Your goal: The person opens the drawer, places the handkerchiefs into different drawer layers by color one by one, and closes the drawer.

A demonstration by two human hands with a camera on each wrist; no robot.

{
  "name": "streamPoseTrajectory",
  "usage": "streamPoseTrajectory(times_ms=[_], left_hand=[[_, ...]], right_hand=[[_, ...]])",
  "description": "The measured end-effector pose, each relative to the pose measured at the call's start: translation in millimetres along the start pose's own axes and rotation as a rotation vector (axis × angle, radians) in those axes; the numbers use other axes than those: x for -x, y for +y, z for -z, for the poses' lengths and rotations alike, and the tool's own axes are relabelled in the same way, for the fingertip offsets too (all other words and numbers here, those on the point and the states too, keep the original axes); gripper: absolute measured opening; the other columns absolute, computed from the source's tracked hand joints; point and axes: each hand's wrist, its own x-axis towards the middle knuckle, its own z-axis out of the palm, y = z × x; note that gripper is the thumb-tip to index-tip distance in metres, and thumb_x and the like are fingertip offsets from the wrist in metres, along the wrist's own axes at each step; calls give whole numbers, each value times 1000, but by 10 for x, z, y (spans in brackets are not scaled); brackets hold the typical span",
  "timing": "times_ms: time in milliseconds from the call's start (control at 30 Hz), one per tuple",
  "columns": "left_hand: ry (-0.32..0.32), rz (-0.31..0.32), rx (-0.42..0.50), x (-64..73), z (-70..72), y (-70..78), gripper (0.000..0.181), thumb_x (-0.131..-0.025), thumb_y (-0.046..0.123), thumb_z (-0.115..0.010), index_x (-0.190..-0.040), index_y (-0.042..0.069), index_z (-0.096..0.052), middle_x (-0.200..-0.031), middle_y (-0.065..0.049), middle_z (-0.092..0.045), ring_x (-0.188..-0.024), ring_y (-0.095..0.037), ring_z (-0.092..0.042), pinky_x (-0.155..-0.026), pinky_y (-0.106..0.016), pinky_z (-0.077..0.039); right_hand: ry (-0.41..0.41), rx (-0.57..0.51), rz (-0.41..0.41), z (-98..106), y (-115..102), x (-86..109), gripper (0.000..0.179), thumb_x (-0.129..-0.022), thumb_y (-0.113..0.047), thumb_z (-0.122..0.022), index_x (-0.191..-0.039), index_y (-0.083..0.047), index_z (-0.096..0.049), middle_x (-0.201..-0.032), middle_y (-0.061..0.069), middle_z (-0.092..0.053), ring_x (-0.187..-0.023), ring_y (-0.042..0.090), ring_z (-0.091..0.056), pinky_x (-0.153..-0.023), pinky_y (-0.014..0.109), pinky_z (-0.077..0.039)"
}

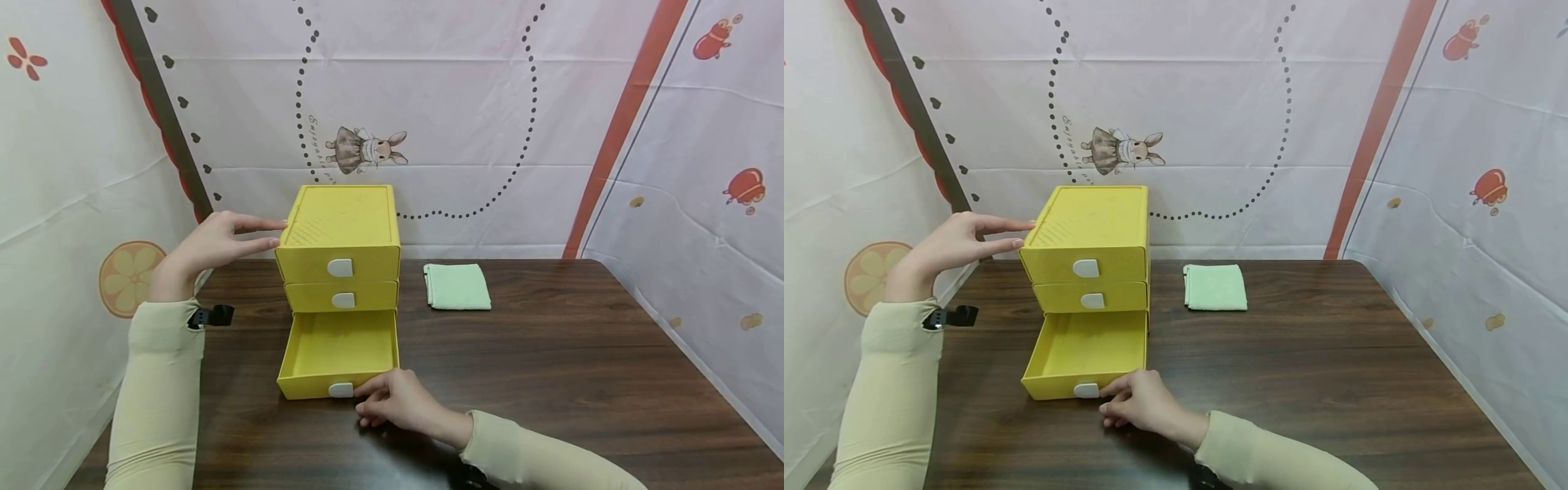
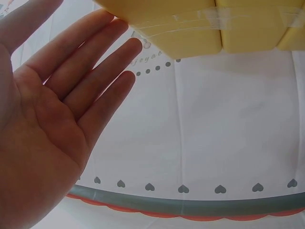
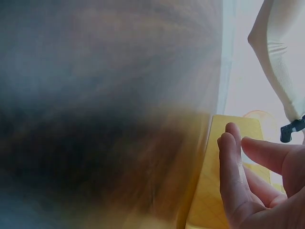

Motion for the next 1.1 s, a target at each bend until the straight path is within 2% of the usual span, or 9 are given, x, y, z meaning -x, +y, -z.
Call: streamPoseTrajectory(times_ms=[233, 433, 533, 633, 800, 1100], left_hand=[[5, 1, -14, 3, -4, 14, 43, -86, 54, -61, -124, 34, -63, -109, -1, -70, -89, -19, -54, -84, -41, -44], [2, 0, 1, 10, 1, 20, 45, -86, 53, -62, -125, 32, -63, -117, -3, -68, -95, -18, -57, -88, -45, -46], [1, 3, -7, 11, -2, 16, 45, -86, 54, -61, -125, 33, -63, -104, -3, -71, -92, -18, -56, -86, -43, -45], [6, 1, -14, 8, -5, 9, 44, -86, 54, -61, -125, 34, -63, -101, -2, -72, -89, -19, -54, -84, -41, -44], [4, -4, 0, 1, -4, -5, 44, -86, 54, -62, -125, 33, -63, -121, -2, -66, -99, -16, -57, -88, -45, -46], [0, 5, 1, -5, -7, -1, 45, -85, 55, -62, -124, 34, -63, -122, -2, -65, -96, -17, -56, -88, -44, -45]], right_hand=[[1, 10, 10, -11, 16, 25, 22, -85, -5, -69, -107, -1, -71, -79, 18, -72, -70, 32, -71, -59, 36, -57], [0, 15, 1, -19, 27, 37, 22, -85, -6, -69, -107, -2, -71, -78, 17, -72, -70, 30, -71, -59, 37, -57], [-5, 9, -9, -26, 25, 52, 23, -85, -6, -69, -108, -2, -71, -77, 16, -72, -70, 29, -71, -59, 37, -57], [-8, 5, -12, -29, 23, 65, 24, -85, -5, -69, -109, -2, -71, -77, 16, -72, -70, 29, -71, -59, 36, -57], [-11, 3, -13, -24, 31, 69, 24, -84, -5, -70, -108, -2, -71, -78, 15, -72, -69, 28, -71, -58, 34, -57], [-42, 7, -16, -1, 45, 79, 28, -84, -2, -69, -112, -2, -69, -81, 16, -72, -70, 31, -70, -58, 34, -57]])
